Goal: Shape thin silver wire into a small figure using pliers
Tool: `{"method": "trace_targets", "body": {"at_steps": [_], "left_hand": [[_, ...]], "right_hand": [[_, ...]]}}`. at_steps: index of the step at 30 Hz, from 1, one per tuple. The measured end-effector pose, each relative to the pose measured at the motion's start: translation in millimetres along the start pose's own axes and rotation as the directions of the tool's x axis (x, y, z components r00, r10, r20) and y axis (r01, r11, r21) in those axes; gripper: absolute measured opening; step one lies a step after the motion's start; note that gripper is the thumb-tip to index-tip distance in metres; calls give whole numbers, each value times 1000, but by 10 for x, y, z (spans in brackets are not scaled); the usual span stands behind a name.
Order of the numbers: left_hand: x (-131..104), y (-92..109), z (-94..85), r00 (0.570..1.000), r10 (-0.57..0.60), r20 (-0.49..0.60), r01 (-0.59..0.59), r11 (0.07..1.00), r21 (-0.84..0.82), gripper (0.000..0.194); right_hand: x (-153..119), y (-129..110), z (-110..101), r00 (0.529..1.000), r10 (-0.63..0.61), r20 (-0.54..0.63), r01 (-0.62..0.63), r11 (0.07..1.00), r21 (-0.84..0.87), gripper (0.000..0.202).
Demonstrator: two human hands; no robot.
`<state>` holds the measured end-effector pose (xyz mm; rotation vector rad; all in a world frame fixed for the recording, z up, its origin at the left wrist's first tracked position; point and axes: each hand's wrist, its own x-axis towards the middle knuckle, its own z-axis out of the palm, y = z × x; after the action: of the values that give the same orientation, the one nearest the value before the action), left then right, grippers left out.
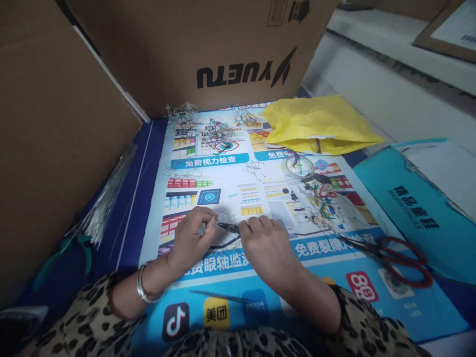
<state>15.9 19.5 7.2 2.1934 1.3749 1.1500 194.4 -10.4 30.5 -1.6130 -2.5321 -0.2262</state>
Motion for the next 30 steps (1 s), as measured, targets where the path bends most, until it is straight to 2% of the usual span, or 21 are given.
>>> {"method": "trace_targets", "body": {"at_steps": [9, 20, 30], "left_hand": [[12, 33, 5, 1000, 0, -29, 0, 1000, 0, 10], [4, 8, 33, 994, -3, -108, 3, 1000, -5, 11], [0, -9, 19, 996, -15, -88, 16, 1000, 15, 11]], "right_hand": [[25, -54, -39, 999, 32, 16, -32, 999, -28, 10], [84, -277, -78, 990, 139, -27, -141, 986, -92, 12], [73, -287, -9, 989, 143, -25, -145, 984, -105, 15]]}}
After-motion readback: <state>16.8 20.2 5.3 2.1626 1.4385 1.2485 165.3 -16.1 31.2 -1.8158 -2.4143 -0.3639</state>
